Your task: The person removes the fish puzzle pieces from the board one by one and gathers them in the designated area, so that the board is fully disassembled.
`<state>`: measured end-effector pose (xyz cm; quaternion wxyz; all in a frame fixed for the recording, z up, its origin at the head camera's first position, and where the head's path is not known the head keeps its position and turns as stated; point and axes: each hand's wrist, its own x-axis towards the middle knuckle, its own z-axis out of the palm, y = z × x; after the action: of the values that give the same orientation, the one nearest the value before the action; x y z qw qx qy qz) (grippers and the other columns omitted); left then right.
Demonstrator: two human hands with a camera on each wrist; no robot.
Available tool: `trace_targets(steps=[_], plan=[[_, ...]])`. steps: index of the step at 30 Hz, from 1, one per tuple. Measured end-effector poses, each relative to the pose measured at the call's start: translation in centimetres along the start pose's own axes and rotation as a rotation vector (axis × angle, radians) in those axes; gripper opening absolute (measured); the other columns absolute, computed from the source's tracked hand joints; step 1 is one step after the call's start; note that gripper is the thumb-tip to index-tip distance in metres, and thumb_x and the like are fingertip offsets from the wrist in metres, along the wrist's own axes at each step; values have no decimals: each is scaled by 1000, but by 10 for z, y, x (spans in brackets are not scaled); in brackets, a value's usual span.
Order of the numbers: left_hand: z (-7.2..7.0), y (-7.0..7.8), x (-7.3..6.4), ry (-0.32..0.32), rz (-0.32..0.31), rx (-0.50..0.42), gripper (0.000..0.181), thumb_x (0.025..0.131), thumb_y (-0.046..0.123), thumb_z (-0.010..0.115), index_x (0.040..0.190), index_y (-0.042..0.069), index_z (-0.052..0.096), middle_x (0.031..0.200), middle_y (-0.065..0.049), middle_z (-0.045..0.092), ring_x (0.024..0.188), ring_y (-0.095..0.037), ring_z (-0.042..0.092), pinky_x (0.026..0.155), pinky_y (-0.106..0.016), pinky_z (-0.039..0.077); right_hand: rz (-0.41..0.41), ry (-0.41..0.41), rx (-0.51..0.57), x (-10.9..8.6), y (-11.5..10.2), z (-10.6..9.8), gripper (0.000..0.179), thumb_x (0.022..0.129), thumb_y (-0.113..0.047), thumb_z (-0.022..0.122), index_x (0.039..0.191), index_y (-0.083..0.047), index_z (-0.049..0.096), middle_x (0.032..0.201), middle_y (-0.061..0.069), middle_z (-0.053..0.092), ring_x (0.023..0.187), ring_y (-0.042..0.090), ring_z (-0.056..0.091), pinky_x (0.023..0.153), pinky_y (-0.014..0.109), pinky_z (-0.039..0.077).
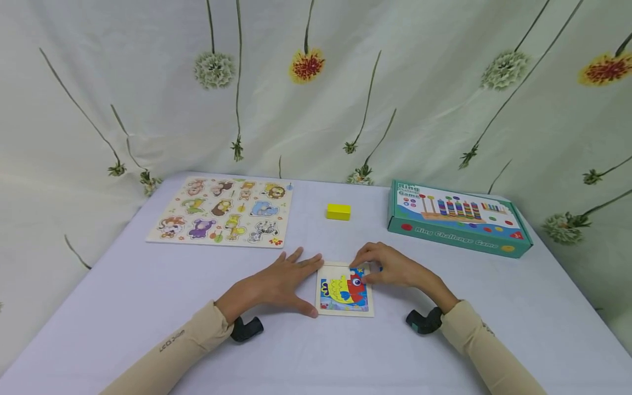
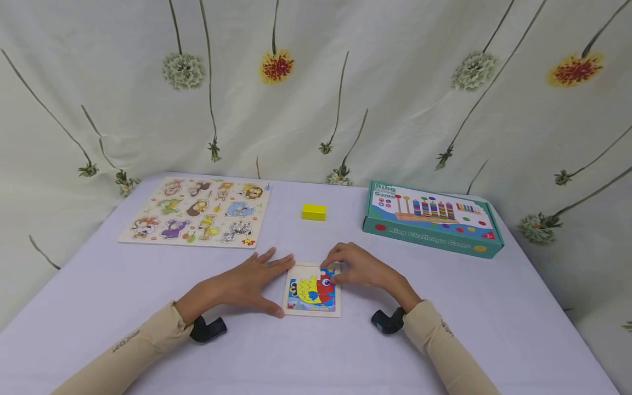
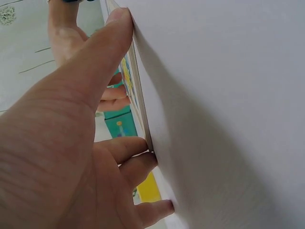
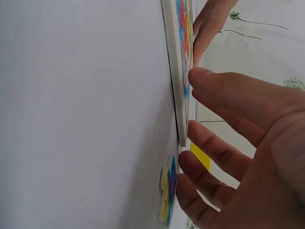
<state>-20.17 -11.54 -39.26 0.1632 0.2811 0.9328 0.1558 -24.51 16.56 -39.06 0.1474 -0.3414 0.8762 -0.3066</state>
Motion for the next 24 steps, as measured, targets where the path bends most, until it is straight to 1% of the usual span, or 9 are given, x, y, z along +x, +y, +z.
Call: trace_targets(steps=[7,16,24], plan=[[1,-1,1,0,-8,8,102,69,63,75,152,24,30,158,9,22,148,-29,4,118,-53,4,0,-12,-5,-1,0,0,29,84,-14,73,112,-16,72,118,3,59,112,24,47,92,38,44],[1,0,0,-2,-5,7,102,70,62,75,152,23,29,158,8,22,148,-29,4,118,-53,5,-6,-15,-18,-2,-1,2,24,84,-16,74,107,-20,73,119,3,58,113,24,46,91,39,44],[1,0,0,1,-4,7,102,70,62,75,152,23,29,158,9,22,148,-29,4,118,-53,4,-7,-13,-48,-3,-2,2,24,85,-15,72,108,-20,73,120,4,57,114,25,46,93,40,44]])
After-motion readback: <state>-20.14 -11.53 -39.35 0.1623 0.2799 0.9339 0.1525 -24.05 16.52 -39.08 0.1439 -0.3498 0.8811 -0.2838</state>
